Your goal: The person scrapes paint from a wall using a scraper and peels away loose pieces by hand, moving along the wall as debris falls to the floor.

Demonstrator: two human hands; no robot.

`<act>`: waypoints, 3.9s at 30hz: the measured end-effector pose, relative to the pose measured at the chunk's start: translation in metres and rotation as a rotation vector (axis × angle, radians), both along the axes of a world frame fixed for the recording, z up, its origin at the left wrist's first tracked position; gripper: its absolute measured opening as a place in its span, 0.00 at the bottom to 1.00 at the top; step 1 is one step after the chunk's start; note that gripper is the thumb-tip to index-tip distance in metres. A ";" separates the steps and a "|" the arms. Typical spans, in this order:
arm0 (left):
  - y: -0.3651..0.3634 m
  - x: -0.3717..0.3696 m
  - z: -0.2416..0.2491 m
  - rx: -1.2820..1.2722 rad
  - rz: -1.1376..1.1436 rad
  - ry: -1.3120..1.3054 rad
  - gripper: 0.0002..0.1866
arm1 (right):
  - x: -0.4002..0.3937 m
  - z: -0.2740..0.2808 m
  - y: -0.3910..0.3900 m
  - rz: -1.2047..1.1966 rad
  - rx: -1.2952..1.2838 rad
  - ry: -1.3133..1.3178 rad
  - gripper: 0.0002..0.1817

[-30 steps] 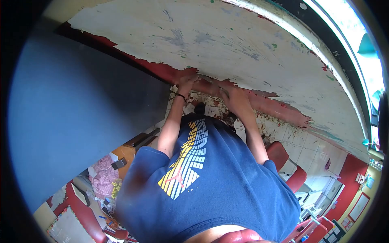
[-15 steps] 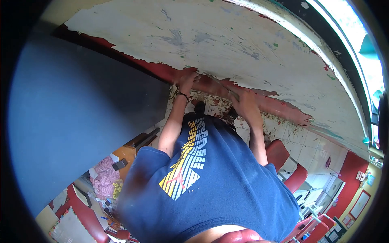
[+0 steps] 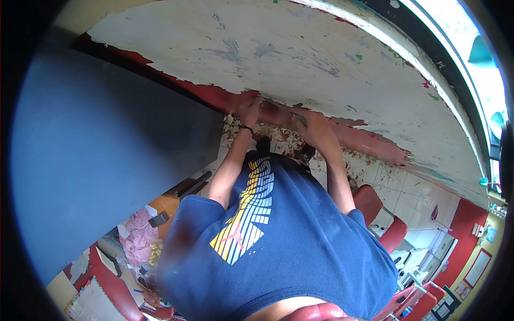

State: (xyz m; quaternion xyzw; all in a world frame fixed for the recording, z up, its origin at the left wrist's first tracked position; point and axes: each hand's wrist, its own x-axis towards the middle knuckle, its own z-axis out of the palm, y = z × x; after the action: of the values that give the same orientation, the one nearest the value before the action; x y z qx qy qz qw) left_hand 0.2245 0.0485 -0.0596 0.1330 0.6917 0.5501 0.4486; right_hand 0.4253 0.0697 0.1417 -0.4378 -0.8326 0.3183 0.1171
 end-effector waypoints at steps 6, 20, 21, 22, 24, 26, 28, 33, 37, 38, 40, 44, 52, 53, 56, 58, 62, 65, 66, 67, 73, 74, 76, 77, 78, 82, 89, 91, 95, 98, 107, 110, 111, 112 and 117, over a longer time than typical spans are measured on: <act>-0.008 0.002 -0.004 0.270 -0.078 -0.086 0.12 | 0.017 0.001 0.007 -0.015 -0.084 0.042 0.18; -0.012 0.000 -0.024 0.359 -0.172 0.055 0.11 | -0.002 -0.022 0.004 0.018 -0.007 -0.004 0.16; -0.012 0.001 -0.024 0.362 -0.172 0.055 0.11 | 0.003 -0.026 0.004 -0.005 -0.022 0.020 0.17; -0.013 0.003 -0.024 0.367 -0.158 0.068 0.11 | 0.004 -0.025 0.003 -0.032 -0.038 0.044 0.17; -0.018 0.009 -0.023 0.373 -0.153 0.077 0.12 | 0.010 -0.019 0.001 -0.045 -0.065 -0.005 0.17; -0.021 0.011 -0.030 0.316 -0.233 0.203 0.14 | 0.010 -0.008 0.001 -0.056 -0.086 -0.052 0.18; -0.019 0.012 -0.029 0.299 -0.230 0.091 0.15 | 0.008 -0.001 0.000 -0.021 -0.061 -0.079 0.19; -0.011 0.013 -0.026 0.311 -0.223 -0.213 0.16 | 0.000 -0.010 0.003 -0.023 -0.051 -0.113 0.18; -0.008 0.016 -0.033 0.176 -0.208 -0.404 0.15 | -0.003 0.006 -0.002 0.000 0.039 -0.136 0.16; -0.010 0.018 -0.030 0.158 -0.195 -0.463 0.14 | -0.007 0.013 -0.001 0.004 0.035 -0.138 0.16; -0.012 0.020 -0.040 0.214 -0.173 -0.586 0.14 | -0.016 0.023 0.004 0.042 -0.017 -0.276 0.14; -0.013 0.020 -0.043 0.173 -0.157 -0.704 0.12 | -0.024 0.003 0.023 0.080 0.112 -0.348 0.13; -0.044 0.038 -0.038 0.149 -0.745 -0.260 0.13 | 0.011 0.015 0.025 -0.008 -0.049 -0.282 0.16; -0.045 0.039 -0.039 0.220 -0.789 -0.011 0.14 | 0.016 0.017 0.025 -0.009 -0.051 -0.282 0.16; -0.026 0.017 -0.043 0.139 -0.590 0.310 0.18 | 0.037 0.025 0.021 -0.017 -0.121 -0.135 0.16; -0.022 0.015 -0.034 0.092 -0.555 0.323 0.15 | 0.054 0.029 0.014 -0.085 -0.046 -0.120 0.16; -0.021 0.030 0.007 0.271 -0.501 0.469 0.12 | 0.075 0.054 -0.008 -0.175 0.058 -0.071 0.16; -0.017 0.058 0.048 0.459 -0.440 0.280 0.13 | 0.070 0.049 -0.011 -0.185 0.139 -0.145 0.16; -0.018 0.063 0.046 0.463 -0.463 0.273 0.13 | 0.066 0.038 -0.009 -0.178 0.077 -0.202 0.16; -0.016 0.064 0.042 0.430 -0.557 0.327 0.15 | 0.064 0.032 -0.008 -0.168 0.021 -0.255 0.16; -0.014 0.073 0.051 0.283 -0.772 -0.161 0.19 | 0.098 0.013 -0.038 -0.374 -0.078 0.067 0.17; -0.015 0.074 0.059 0.142 -0.821 -0.406 0.22 | 0.102 0.003 -0.042 -0.465 -0.253 0.167 0.18; -0.017 0.087 0.069 0.131 -0.769 -0.640 0.25 | 0.104 -0.016 -0.053 -0.445 -0.243 0.177 0.18; -0.017 0.094 0.073 0.117 -0.708 -0.870 0.29 | 0.104 -0.021 -0.056 -0.423 -0.238 0.191 0.18; -0.018 0.100 0.076 0.119 -0.692 -0.878 0.29 | 0.105 -0.023 -0.059 -0.412 -0.244 0.180 0.18; -0.014 0.125 0.072 0.247 -0.593 -1.309 0.26 | 0.086 -0.012 -0.048 -0.360 -0.173 0.269 0.18; -0.012 0.154 0.085 0.340 -0.535 -1.338 0.21 | 0.119 -0.032 -0.059 -0.495 -0.276 0.244 0.18; -0.011 0.166 0.077 0.327 -0.489 -1.329 0.22 | 0.123 -0.040 -0.062 -0.479 -0.284 0.190 0.18; -0.012 0.180 0.094 0.284 -0.418 -1.242 0.25 | 0.144 -0.043 -0.055 -0.438 -0.346 0.212 0.18; -0.005 0.189 0.097 0.371 -0.368 -1.248 0.27 | 0.141 -0.037 -0.030 -0.305 -0.269 0.187 0.17; 0.008 0.215 0.079 0.518 0.132 -1.239 0.27 | 0.126 -0.060 -0.009 -0.023 -0.037 0.328 0.19; -0.002 0.203 0.097 0.564 0.078 -1.273 0.25 | 0.137 -0.060 -0.012 0.104 -0.023 0.342 0.20; -0.004 0.212 0.089 0.574 0.105 -1.247 0.25 | 0.135 -0.054 -0.014 0.079 -0.225 0.321 0.21; 0.005 0.227 0.073 0.551 0.204 -1.138 0.25 | 0.138 -0.058 -0.012 0.113 -0.232 0.335 0.21; 0.010 0.215 0.062 0.503 0.311 -1.091 0.27 | 0.128 -0.083 0.006 0.162 -0.430 0.412 0.22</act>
State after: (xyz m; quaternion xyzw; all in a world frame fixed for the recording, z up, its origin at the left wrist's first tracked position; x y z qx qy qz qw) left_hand 0.4398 0.0584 0.0026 -0.1679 0.2232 0.7439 0.6071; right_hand 0.5535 0.0759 0.0587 -0.3110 -0.7370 0.5777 0.1623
